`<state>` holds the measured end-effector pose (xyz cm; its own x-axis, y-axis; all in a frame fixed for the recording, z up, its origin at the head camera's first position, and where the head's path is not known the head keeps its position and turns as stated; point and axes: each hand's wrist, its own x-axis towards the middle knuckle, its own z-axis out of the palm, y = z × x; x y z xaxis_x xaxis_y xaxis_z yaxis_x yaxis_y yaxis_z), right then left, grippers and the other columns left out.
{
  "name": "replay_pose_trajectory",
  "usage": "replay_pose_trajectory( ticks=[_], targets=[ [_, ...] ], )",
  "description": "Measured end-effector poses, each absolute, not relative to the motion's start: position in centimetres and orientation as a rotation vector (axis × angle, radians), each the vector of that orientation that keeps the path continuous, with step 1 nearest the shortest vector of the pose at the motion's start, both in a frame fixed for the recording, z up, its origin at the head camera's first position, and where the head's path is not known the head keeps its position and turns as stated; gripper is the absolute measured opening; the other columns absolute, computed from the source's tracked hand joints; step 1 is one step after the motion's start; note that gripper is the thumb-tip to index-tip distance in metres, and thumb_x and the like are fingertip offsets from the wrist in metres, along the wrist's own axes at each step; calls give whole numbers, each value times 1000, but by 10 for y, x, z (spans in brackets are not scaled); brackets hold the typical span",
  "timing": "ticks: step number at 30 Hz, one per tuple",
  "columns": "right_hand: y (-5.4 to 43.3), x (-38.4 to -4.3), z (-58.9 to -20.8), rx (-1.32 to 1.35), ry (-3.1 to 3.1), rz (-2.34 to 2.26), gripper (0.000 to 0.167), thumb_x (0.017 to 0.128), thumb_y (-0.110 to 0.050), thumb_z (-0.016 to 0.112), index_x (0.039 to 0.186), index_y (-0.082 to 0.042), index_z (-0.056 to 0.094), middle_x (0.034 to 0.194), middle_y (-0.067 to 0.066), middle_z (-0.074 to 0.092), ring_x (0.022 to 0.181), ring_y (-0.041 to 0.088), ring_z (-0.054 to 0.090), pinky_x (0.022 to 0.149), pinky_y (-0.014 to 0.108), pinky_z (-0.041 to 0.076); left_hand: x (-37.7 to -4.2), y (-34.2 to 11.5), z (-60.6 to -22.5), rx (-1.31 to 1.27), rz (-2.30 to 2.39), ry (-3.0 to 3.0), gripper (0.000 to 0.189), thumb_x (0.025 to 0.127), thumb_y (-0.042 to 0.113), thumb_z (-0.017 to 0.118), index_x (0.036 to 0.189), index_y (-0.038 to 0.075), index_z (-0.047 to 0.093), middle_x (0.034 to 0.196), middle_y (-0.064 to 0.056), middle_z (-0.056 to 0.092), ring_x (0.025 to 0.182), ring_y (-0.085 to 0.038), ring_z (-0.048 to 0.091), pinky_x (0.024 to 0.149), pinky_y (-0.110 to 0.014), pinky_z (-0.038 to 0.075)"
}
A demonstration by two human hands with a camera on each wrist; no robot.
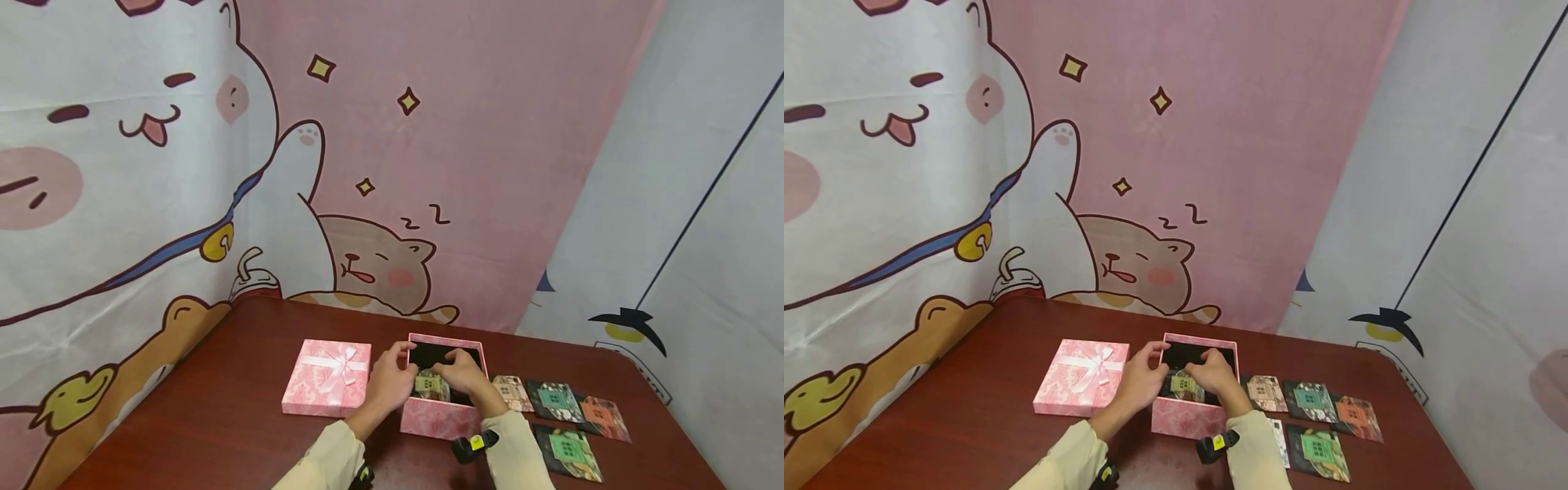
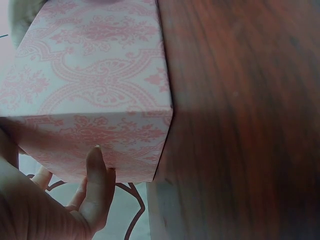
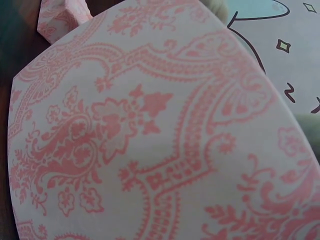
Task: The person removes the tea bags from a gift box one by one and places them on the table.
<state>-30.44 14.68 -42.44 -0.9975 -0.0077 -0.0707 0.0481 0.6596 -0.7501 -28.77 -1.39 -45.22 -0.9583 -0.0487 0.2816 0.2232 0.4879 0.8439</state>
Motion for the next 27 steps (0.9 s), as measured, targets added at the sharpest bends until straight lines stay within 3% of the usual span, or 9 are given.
replay_pose_trajectory(
  ticks=[6, 14, 27],
  targets=[
    [148, -305, -423, 20, 2808, -1353, 49, 86, -17, 65, 123, 13, 55, 120, 27, 58, 100, 33, 58, 84, 47, 50, -288, -13, -451, -155, -1454, -2468, 33, 89, 17, 63, 122, 22, 66, 112, -6, 68, 90, -20, 61, 72, -38, 46],
    [143, -302, -426, -161, 2771, -1493, 25, 83, -2, 65, 106, 9, 67, 79, 10, 65, 61, 19, 60, 53, 34, 51, -288, -13, -454, -137, -1451, -2467, 33, 88, 16, 63, 120, 21, 66, 110, -5, 68, 98, -25, 63, 75, -42, 48],
    [149, -304, -428, -285, 2805, -1461, 31, 77, 7, 68, 108, 9, 67, 75, 9, 65, 58, 21, 64, 51, 35, 54, -288, -14, -455, -143, -1448, -2468, 31, 89, 18, 64, 119, 23, 66, 110, -5, 68, 95, -24, 63, 74, -42, 48]
  ],
)
